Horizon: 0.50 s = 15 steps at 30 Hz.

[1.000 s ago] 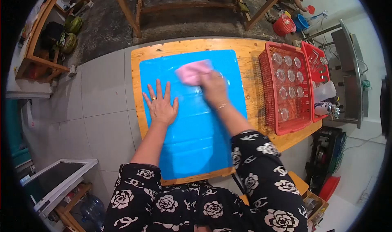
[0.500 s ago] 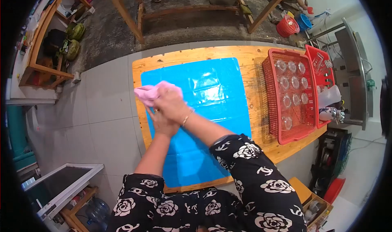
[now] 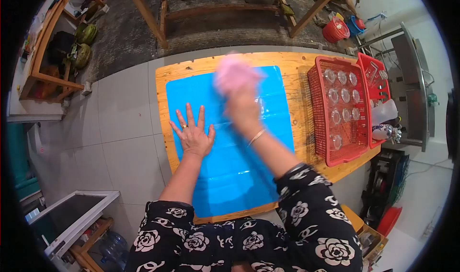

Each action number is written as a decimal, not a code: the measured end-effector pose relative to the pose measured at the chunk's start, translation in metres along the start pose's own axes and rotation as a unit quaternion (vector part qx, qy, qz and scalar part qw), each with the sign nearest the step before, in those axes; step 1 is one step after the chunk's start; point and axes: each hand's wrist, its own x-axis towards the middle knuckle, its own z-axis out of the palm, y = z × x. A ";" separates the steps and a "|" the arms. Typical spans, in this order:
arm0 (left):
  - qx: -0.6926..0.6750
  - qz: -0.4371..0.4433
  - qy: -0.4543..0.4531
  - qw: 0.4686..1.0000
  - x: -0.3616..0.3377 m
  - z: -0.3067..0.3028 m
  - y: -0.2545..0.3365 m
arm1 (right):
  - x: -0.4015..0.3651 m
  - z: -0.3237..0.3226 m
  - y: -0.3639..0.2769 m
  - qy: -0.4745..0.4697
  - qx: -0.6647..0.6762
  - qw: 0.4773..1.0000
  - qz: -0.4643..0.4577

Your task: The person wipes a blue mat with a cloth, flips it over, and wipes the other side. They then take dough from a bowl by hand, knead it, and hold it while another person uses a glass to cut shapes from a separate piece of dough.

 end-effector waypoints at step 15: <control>0.031 -0.013 -0.020 0.999 0.002 0.003 0.000 | -0.041 -0.062 0.080 -0.084 -0.077 0.946 0.305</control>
